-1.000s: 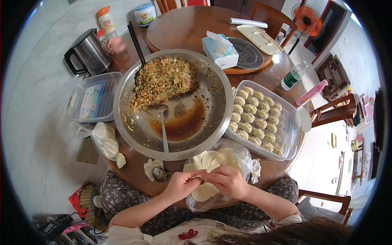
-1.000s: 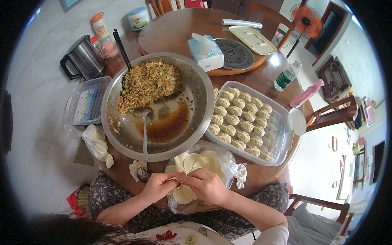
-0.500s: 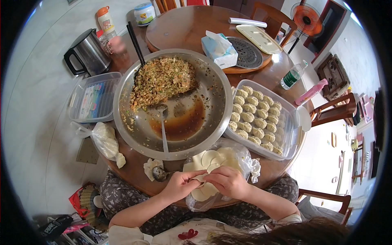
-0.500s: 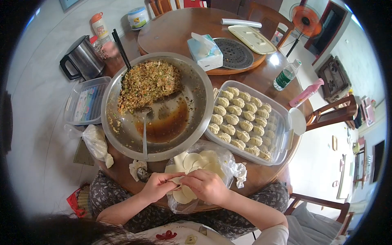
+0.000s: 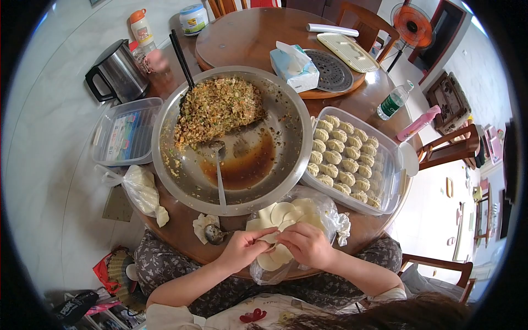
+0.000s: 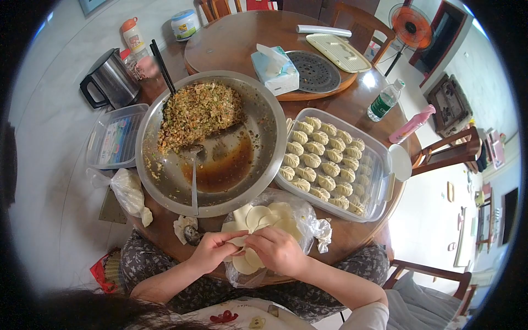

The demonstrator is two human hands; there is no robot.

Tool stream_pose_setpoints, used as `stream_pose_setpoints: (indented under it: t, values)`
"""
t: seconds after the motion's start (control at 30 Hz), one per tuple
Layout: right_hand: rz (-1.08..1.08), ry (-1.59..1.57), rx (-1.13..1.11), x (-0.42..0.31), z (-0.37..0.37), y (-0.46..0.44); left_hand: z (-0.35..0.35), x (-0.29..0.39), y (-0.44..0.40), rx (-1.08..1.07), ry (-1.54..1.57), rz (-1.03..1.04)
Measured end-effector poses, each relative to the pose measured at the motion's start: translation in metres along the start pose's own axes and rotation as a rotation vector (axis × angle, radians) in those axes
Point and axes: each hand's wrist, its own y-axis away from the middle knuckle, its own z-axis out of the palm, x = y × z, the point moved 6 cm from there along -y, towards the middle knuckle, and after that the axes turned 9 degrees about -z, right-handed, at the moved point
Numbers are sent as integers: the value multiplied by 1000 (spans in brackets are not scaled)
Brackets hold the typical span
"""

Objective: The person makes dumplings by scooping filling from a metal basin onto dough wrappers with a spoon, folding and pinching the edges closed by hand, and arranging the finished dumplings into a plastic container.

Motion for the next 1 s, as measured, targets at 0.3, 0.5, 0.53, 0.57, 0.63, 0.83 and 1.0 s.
stream_pose_setpoints:
  t: [0.3,0.5,0.53,0.57,0.63,0.83,1.0]
  values:
    - [41,-7,35,-6,-6,-9,0,-5,0,-32,159,-7]
    - [17,40,89,-3,-4,-4,4,-5,1,-66,207,-28]
    - [14,45,91,-3,-4,-5,5,-4,0,-67,218,-31]
    - [10,49,93,-4,-5,-5,6,-3,0,-67,230,-35]
    - [21,37,83,-4,-5,-5,7,-3,0,-88,271,-44]
    - [36,17,57,-2,-3,-3,7,-4,0,-126,362,-63]
    - [39,25,54,0,-6,-2,6,4,3,-85,330,-37]
